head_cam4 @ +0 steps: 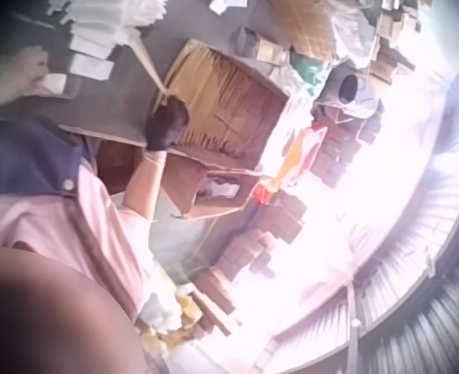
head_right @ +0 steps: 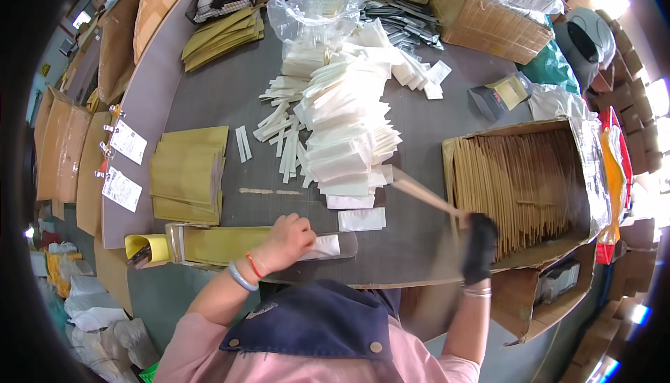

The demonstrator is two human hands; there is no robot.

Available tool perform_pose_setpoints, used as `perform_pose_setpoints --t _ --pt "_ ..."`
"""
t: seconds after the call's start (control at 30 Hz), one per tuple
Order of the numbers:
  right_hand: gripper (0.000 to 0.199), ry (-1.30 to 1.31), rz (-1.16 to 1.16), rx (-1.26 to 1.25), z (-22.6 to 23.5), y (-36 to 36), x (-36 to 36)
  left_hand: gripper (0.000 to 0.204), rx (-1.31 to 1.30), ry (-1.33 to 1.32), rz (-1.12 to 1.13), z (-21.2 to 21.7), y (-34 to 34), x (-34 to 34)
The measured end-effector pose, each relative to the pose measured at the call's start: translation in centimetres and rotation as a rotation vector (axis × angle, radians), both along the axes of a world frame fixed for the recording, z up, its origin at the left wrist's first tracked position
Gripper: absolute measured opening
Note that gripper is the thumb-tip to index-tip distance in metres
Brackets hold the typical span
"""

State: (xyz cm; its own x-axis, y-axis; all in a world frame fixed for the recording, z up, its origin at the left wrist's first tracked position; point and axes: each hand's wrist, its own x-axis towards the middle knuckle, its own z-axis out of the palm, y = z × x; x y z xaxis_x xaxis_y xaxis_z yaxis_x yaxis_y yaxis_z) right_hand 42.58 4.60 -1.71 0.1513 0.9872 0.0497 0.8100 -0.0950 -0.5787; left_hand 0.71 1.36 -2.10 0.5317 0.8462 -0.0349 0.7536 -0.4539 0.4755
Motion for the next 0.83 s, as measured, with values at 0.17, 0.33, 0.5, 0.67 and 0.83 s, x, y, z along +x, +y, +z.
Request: perform_pose_setpoints --t 0.17,0.33,0.5,0.67,0.83 --pt "0.028 -0.124 0.515 0.036 2.4 -2.0 -10.0 0.03 0.023 -0.1 0.177 1.0 -2.3 -0.4" --pt "0.03 -0.212 0.718 -0.031 -0.3 -3.0 -12.0 0.066 0.059 -0.029 0.292 1.7 -5.2 -3.8" --pt "0.013 0.029 0.818 0.058 -3.1 -2.6 -16.0 0.076 0.04 -0.079 0.264 1.7 -4.7 -1.1" --pt "0.014 0.108 0.537 -0.015 -4.2 -3.6 -16.0 0.077 0.034 -0.033 0.285 1.2 -4.4 -0.8" --pt "0.057 0.569 0.656 -0.271 -2.0 -4.8 -22.5 0.083 -0.068 -0.06 0.166 2.1 -3.2 -0.3"
